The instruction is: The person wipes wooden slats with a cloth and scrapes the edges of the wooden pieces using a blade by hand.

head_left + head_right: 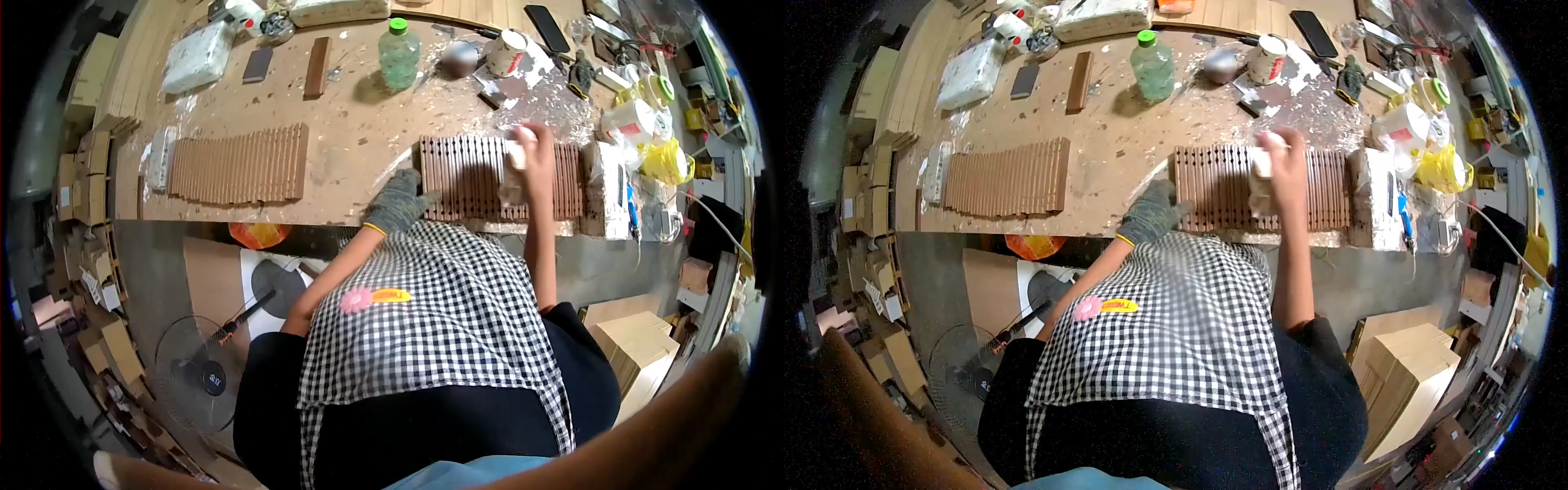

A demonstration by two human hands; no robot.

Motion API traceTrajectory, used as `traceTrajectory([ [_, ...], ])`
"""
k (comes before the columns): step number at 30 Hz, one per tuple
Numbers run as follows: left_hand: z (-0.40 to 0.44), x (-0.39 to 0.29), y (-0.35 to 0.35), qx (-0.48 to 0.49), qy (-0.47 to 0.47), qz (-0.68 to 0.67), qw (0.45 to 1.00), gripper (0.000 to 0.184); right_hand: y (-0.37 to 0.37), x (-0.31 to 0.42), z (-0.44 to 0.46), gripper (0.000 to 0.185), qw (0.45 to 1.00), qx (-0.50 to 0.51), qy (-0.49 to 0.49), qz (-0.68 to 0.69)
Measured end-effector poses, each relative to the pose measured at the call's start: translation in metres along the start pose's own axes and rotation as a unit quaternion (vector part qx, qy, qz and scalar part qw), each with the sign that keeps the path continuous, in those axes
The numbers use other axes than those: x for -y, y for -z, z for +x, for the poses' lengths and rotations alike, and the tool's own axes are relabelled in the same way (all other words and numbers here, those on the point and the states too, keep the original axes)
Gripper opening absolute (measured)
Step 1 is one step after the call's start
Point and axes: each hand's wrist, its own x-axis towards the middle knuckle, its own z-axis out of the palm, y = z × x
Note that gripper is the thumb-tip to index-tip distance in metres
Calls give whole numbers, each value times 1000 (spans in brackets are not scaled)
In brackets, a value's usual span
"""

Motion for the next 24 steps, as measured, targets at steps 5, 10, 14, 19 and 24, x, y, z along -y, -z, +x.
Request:
traceTrajectory([
  [5, -7, 46, -25, -72, -74, -44, 994, 48, -50, -7, -23, 51, 929, 141, 196, -280],
  [10, -22, 39, -33, -235, -12, -130, 963, 33, -76, -57, -29, 50, 764, 262, 437, -397],
  [14, -43, 67, -5, -146, 108, -705, 685, 37, -68, -68, -33, 52, 784, 188, 408, -428],
  [19, -62, 105, 17, -132, 101, -768, 619, 47, -99, -47, -11, 30, 904, 214, 281, -239],
  [24, -56, 153, -21, -199, 57, -519, 829, 45, -185, -21, -26, 31, 890, 214, 369, -160],
])
